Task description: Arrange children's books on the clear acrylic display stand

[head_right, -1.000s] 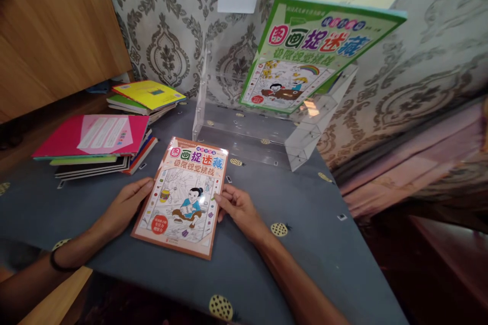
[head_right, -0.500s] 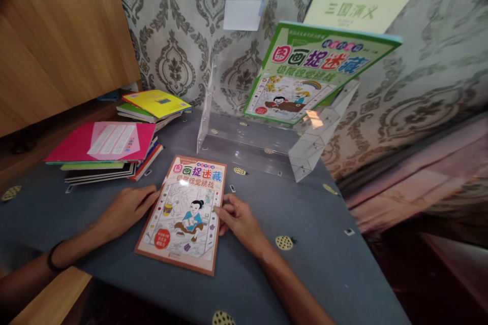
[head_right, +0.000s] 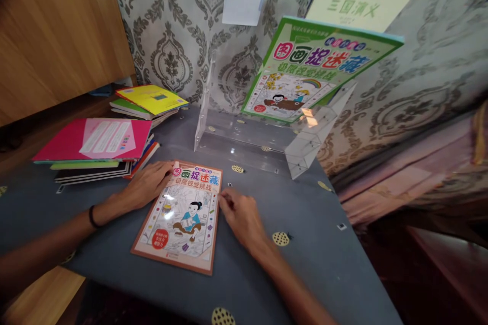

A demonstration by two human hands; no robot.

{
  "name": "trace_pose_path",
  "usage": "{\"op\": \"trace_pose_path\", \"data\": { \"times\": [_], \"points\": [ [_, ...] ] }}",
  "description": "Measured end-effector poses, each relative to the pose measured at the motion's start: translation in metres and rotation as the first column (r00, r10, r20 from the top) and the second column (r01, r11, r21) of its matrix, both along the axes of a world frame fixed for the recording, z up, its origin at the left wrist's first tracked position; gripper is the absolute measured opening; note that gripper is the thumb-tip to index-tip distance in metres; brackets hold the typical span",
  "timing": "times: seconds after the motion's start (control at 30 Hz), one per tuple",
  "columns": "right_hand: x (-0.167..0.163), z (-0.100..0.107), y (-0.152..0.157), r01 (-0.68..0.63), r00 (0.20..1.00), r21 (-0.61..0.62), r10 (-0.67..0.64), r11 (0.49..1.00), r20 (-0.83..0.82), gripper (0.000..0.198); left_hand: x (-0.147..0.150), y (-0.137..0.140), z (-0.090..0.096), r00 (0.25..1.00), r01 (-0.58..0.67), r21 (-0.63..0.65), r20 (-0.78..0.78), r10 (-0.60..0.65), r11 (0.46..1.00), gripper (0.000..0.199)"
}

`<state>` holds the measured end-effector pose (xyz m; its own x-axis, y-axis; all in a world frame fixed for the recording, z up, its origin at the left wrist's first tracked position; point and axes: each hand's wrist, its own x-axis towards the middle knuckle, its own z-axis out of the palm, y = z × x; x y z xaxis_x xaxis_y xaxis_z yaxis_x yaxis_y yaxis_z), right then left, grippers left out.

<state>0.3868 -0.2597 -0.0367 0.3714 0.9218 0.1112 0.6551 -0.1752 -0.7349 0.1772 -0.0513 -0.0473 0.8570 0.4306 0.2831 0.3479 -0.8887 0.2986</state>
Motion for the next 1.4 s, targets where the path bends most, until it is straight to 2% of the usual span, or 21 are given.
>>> {"op": "trace_pose_path", "data": {
  "times": [0.07, 0.13, 0.2, 0.3, 0.4, 0.57, 0.73, 0.9, 1.03, 1.2, 1.33, 1.4],
  "points": [
    [-0.012, 0.004, 0.016, -0.13, 0.977, 0.051, 0.119, 0.99, 0.179, 0.024, -0.002, 0.001, -0.003, 1.0, 0.006, -0.008, 0.025, -0.005, 1.0, 0.023],
    [-0.027, 0.005, 0.041, -0.304, 0.918, 0.051, 0.278, 0.951, 0.284, 0.037, -0.003, 0.0, -0.004, 0.999, 0.013, -0.015, 0.045, -0.013, 1.0, 0.026],
    [-0.041, 0.0, 0.068, -0.415, 0.857, 0.027, 0.381, 0.909, 0.347, 0.054, -0.004, 0.0, -0.006, 0.999, 0.025, -0.025, 0.048, -0.024, 0.999, 0.028],
    [-0.052, -0.012, 0.099, -0.444, 0.822, -0.035, 0.423, 0.895, 0.381, 0.075, -0.004, 0.0, -0.008, 1.0, 0.021, -0.031, 0.015, -0.021, 0.999, 0.027],
    [-0.052, -0.022, 0.111, -0.446, 0.822, -0.056, 0.433, 0.893, 0.369, 0.086, -0.003, 0.001, -0.009, 1.0, 0.012, -0.031, 0.007, -0.012, 0.999, 0.026],
    [-0.041, -0.025, 0.104, -0.467, 0.829, -0.025, 0.447, 0.884, 0.335, 0.078, -0.002, 0.004, -0.01, 0.998, 0.029, -0.042, 0.048, -0.027, 0.999, 0.026],
    [-0.034, -0.028, 0.093, -0.354, 0.867, -0.038, 0.343, 0.934, 0.362, 0.066, -0.002, 0.005, -0.013, 0.998, 0.027, -0.015, 0.061, -0.026, 1.0, 0.03],
    [-0.024, -0.023, 0.082, -0.38, 0.871, -0.05, 0.376, 0.923, 0.316, 0.061, -0.002, 0.004, -0.013, 0.999, 0.011, -0.01, 0.037, -0.011, 1.0, 0.031],
    [-0.016, -0.023, 0.073, -0.26, 0.902, -0.028, 0.253, 0.965, 0.35, 0.054, -0.001, 0.004, -0.012, 1.0, 0.017, -0.017, 0.021, -0.016, 1.0, 0.033],
    [-0.001, -0.025, 0.061, -0.289, 0.92, 0.006, 0.276, 0.957, 0.277, 0.053, -0.001, 0.004, -0.013, 1.0, -0.002, -0.013, 0.006, 0.002, 1.0, 0.032],
    [0.016, -0.029, 0.044, -0.176, 0.951, 0.056, 0.155, 0.983, 0.266, 0.047, -0.002, 0.003, -0.012, 1.0, 0.005, 0.0, 0.003, -0.005, 1.0, 0.032],
    [0.022, -0.032, 0.036, -0.166, 0.952, 0.063, 0.143, 0.984, 0.27, 0.045, -0.002, 0.003, -0.013, 1.0, 0.011, 0.012, 0.008, -0.011, 1.0, 0.032]
  ]
}}
